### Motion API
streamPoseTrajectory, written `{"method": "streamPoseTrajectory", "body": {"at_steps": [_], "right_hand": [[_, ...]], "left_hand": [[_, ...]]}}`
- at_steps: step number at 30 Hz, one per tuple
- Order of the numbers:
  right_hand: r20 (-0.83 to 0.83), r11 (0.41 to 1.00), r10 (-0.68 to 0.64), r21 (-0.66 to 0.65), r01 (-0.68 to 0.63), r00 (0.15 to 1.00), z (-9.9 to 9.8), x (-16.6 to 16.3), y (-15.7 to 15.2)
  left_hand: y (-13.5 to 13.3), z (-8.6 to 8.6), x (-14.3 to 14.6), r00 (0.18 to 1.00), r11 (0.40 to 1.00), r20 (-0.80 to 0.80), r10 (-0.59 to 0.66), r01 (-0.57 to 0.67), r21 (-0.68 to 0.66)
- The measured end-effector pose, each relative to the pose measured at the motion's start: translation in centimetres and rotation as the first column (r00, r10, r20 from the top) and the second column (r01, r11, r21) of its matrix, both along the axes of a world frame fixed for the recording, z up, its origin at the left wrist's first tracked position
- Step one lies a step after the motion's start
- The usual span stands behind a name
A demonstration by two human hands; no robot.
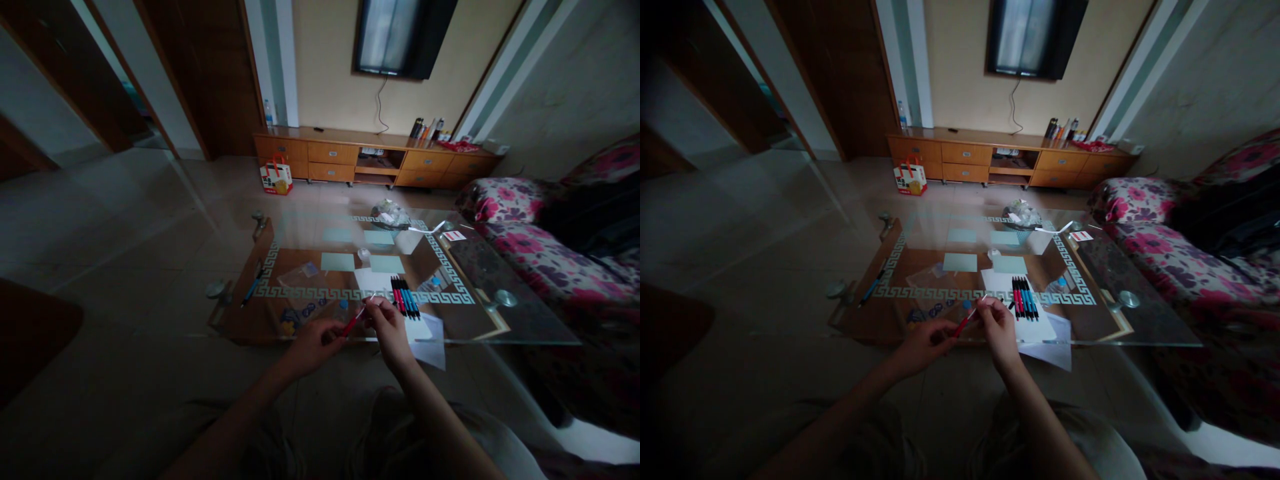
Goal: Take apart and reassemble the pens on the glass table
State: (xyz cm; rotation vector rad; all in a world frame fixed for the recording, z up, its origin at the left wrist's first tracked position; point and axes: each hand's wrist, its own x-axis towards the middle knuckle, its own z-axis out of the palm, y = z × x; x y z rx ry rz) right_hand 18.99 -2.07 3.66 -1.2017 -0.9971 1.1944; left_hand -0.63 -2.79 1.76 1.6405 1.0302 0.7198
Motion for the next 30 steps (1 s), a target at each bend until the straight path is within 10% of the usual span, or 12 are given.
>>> {"method": "streamPoseTrajectory", "body": {"at_steps": [30], "right_hand": [[0.035, 0.985, 0.154, -0.079, -0.151, 0.987, 0.36, 0.26, -0.08]], "left_hand": [[-0.17, 0.38, 0.04, 0.955, 0.939, 0.294, -0.035, 0.132, -0.317]]}}
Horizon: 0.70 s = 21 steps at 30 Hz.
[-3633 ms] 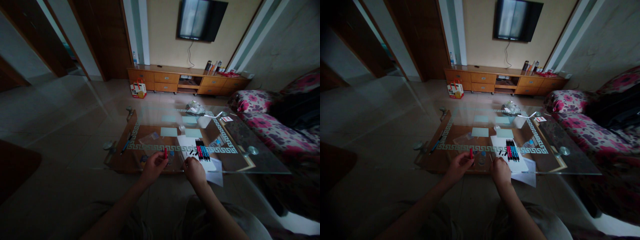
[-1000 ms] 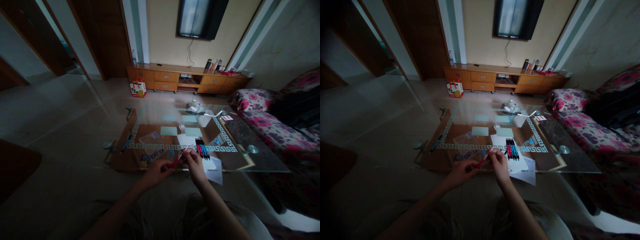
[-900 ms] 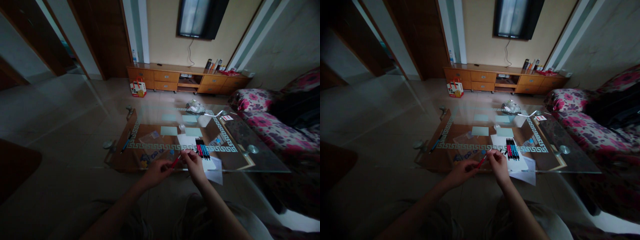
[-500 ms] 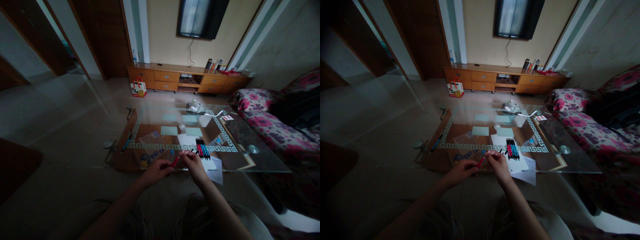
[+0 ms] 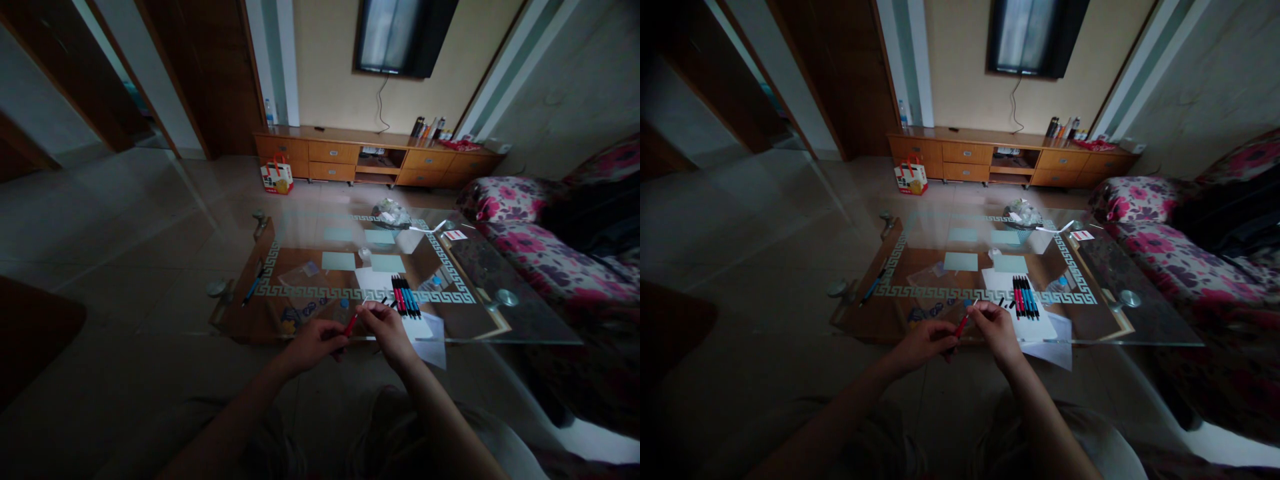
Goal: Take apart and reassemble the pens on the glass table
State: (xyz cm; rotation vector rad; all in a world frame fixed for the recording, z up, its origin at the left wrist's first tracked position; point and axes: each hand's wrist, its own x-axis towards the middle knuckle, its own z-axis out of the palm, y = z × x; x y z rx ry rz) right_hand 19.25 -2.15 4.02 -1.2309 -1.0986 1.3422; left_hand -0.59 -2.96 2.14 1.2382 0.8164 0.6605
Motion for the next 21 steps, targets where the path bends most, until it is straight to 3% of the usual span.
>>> {"method": "streamPoseTrajectory", "body": {"at_steps": [9, 21], "right_hand": [[0.006, 1.0, 0.002, -0.007, -0.001, 1.0, 0.14, -0.06, -0.03], [-0.035, 0.999, 0.05, 0.015, -0.049, 0.998, -0.32, -0.21, 0.11]], "left_hand": [[-0.1, 0.5, -0.06, 1.0, 1.0, -0.006, -0.021, 0.021, 0.008], [0.13, -0.11, -0.14, 0.999, 1.0, -0.053, 0.011, -0.011, -0.008]]}}
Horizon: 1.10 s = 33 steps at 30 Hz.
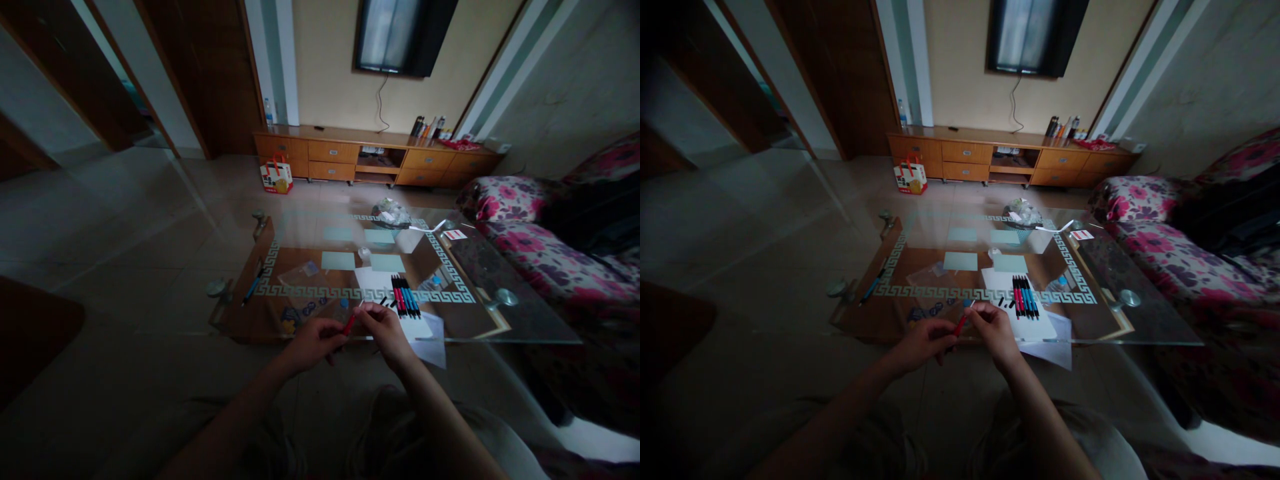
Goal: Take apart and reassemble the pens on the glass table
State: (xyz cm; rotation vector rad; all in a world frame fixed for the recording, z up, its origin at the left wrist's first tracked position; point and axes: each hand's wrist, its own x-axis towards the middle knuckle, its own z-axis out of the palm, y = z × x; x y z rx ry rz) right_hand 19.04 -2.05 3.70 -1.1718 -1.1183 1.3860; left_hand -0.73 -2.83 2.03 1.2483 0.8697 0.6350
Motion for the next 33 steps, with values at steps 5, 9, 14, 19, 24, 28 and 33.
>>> {"method": "streamPoseTrajectory", "body": {"at_steps": [5, 9, 14, 19, 24, 28, 33], "right_hand": [[-0.001, 1.0, 0.009, 0.001, -0.009, 1.0, 0.3, 0.0, -0.1], [0.023, 0.998, 0.057, 0.004, -0.057, 0.998, 0.0, 0.0, -0.2], [0.043, 0.993, 0.112, -0.03, -0.11, 0.993, -0.4, -0.2, -0.2], [0.042, 0.989, 0.142, -0.057, -0.14, 0.989, -0.7, -0.2, -0.2], [0.075, 0.978, 0.204, -0.053, -0.2, 0.976, -1.0, -0.2, -0.3], [0.12, 0.976, 0.218, -0.053, -0.213, 0.969, -1.0, -0.2, -0.4], [0.125, 0.97, 0.239, -0.074, -0.231, 0.963, -1.1, -0.4, -0.4]], "left_hand": [[0.1, -0.1, -0.1, 0.999, 0.998, -0.049, 0.005, -0.002, 0.07], [0.0, -0.4, 0.0, 1.0, 0.996, -0.025, -0.005, 0.007, 0.087], [-0.1, -0.3, 0.1, 0.996, 0.999, 0.086, -0.004, 0.0, 0.055], [-0.4, -0.1, 0.0, 0.996, 0.997, 0.086, 0.014, -0.021, 0.077], [-0.5, 0.1, 0.0, 0.996, 0.997, 0.089, -0.011, 0.004, 0.082], [-0.4, -0.3, 0.0, 0.995, 0.997, 0.095, -0.014, 0.006, 0.079], [-0.4, -0.6, -0.1, 0.994, 0.997, 0.109, 0.001, -0.01, 0.083]]}}
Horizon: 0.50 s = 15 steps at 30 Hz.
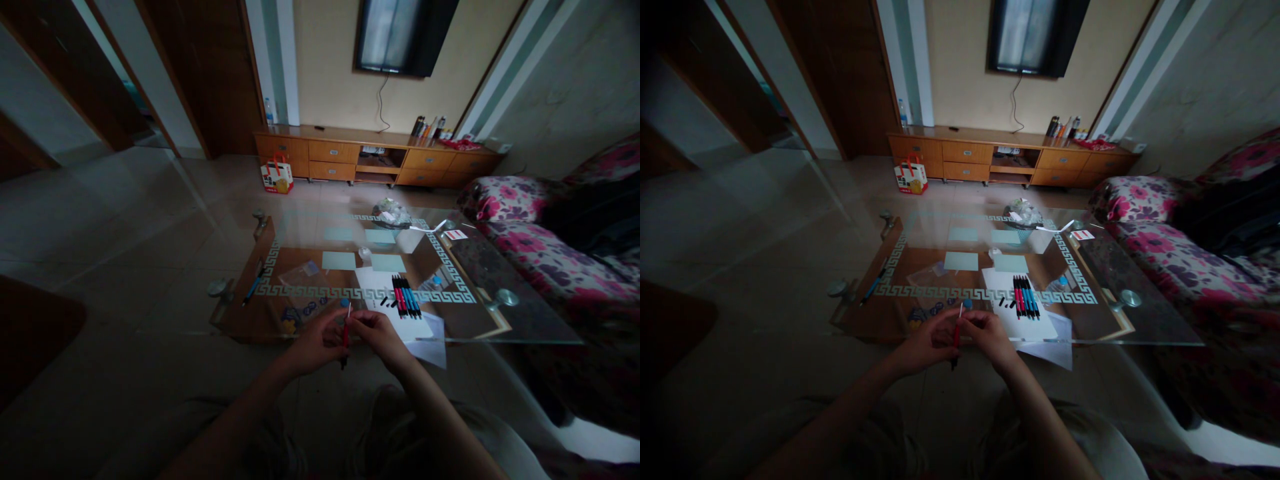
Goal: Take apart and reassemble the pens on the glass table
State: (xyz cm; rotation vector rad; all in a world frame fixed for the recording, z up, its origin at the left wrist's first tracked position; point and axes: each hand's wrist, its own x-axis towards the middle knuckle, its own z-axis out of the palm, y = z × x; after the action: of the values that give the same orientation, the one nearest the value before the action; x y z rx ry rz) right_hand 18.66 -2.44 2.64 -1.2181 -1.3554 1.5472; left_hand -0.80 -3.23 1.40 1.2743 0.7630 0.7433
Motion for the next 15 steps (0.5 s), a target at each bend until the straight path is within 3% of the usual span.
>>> {"method": "streamPoseTrajectory", "body": {"at_steps": [11, 15], "right_hand": [[-0.018, 1.0, -0.02, -0.012, 0.02, 1.0, 0.04, -0.26, -0.07], [0.02, 0.995, -0.101, 0.001, 0.101, 0.995, -0.25, -0.18, 0.19]], "left_hand": [[0.14, 0.02, -0.04, 0.999, 0.999, -0.013, 0.033, -0.033, -0.003], [0.34, 0.04, -0.08, 0.997, 0.997, -0.013, 0.077, -0.077, -0.004]]}}
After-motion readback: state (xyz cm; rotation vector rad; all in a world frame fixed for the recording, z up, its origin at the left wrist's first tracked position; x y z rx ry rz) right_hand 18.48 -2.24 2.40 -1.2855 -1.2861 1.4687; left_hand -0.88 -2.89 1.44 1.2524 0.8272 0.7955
